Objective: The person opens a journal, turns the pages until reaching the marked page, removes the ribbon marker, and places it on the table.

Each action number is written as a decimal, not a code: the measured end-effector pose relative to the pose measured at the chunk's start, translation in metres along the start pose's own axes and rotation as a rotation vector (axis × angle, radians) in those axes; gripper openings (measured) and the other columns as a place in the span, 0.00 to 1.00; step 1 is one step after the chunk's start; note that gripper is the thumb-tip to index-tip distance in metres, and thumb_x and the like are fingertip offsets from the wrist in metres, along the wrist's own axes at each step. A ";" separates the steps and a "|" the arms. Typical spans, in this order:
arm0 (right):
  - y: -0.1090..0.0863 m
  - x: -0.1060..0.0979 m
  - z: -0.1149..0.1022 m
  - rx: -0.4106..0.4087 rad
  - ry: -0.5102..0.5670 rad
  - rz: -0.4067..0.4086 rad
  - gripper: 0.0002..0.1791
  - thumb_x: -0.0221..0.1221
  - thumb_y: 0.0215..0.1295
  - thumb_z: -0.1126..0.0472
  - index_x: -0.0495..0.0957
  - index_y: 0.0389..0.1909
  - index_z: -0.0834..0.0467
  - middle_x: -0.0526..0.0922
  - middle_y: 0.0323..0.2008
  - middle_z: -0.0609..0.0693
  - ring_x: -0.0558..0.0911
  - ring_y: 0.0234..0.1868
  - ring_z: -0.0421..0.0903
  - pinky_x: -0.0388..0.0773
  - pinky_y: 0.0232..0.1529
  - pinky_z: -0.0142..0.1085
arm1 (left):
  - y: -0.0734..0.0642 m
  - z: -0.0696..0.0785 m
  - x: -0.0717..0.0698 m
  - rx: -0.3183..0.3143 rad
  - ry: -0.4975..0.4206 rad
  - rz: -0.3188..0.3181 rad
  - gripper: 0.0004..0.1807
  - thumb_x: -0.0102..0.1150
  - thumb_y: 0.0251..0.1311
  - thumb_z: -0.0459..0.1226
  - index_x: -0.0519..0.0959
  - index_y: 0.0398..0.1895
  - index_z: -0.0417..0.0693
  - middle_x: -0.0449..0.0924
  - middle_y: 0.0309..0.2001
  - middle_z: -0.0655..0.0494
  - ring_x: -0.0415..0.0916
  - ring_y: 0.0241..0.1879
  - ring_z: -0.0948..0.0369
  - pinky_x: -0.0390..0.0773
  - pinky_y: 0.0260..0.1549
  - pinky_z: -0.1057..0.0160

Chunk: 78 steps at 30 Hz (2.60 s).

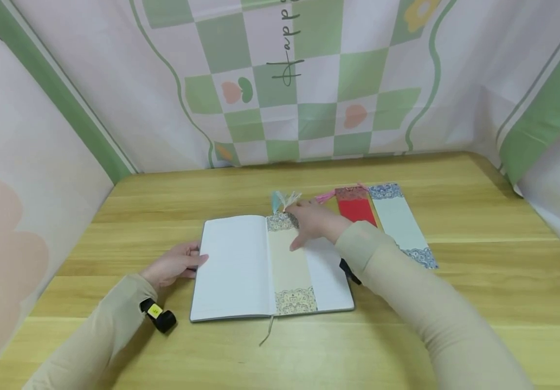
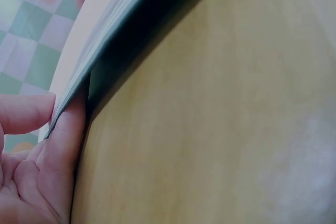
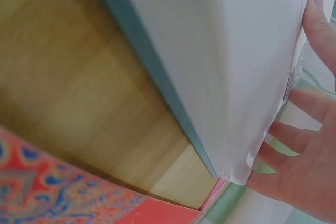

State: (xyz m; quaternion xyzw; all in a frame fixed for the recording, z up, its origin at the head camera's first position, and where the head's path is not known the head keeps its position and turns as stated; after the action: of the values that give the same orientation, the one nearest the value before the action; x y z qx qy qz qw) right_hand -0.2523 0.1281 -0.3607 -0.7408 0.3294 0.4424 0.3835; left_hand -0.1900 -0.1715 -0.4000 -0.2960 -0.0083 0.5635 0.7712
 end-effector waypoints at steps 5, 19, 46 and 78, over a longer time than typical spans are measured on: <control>-0.002 -0.001 -0.002 0.006 -0.039 0.028 0.53 0.74 0.43 0.46 0.59 0.69 0.60 0.59 0.68 0.66 0.56 0.68 0.68 0.58 0.64 0.60 | 0.002 -0.002 -0.001 -0.006 0.003 0.004 0.14 0.52 0.68 0.37 0.70 0.51 0.38 0.74 0.33 0.54 0.73 0.34 0.62 0.78 0.33 0.66; -0.012 0.000 -0.012 -0.009 -0.095 0.167 0.55 0.76 0.39 0.47 0.61 0.67 0.64 0.64 0.64 0.66 0.65 0.64 0.64 0.68 0.60 0.55 | -0.003 0.001 0.001 0.002 0.008 0.005 0.15 0.50 0.68 0.36 0.69 0.54 0.36 0.74 0.35 0.53 0.73 0.35 0.62 0.77 0.32 0.66; -0.025 0.016 0.003 -0.080 0.574 -0.038 0.42 0.64 0.58 0.68 0.53 0.70 0.62 0.70 0.28 0.53 0.72 0.26 0.43 0.76 0.29 0.35 | -0.002 -0.003 0.002 0.004 -0.006 0.018 0.12 0.50 0.68 0.34 0.71 0.50 0.37 0.73 0.31 0.55 0.72 0.33 0.62 0.76 0.31 0.67; -0.087 -0.081 0.127 0.101 0.703 0.192 0.44 0.53 0.66 0.69 0.35 0.73 0.60 0.76 0.37 0.48 0.77 0.34 0.33 0.80 0.39 0.34 | -0.004 -0.002 -0.001 -0.008 0.015 0.025 0.14 0.50 0.68 0.36 0.69 0.52 0.37 0.68 0.31 0.55 0.71 0.35 0.61 0.77 0.32 0.66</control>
State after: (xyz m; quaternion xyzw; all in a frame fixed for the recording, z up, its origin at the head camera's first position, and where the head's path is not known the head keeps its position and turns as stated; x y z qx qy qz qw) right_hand -0.2629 0.2923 -0.3034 -0.7933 0.5305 0.1781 0.2399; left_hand -0.1863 -0.1737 -0.3997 -0.3032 -0.0011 0.5711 0.7629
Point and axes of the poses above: each hand's wrist, its own y-axis towards the middle knuckle, its own x-axis out of the palm, z = x × y, the point moved 3 cm from there along y, towards the middle knuckle
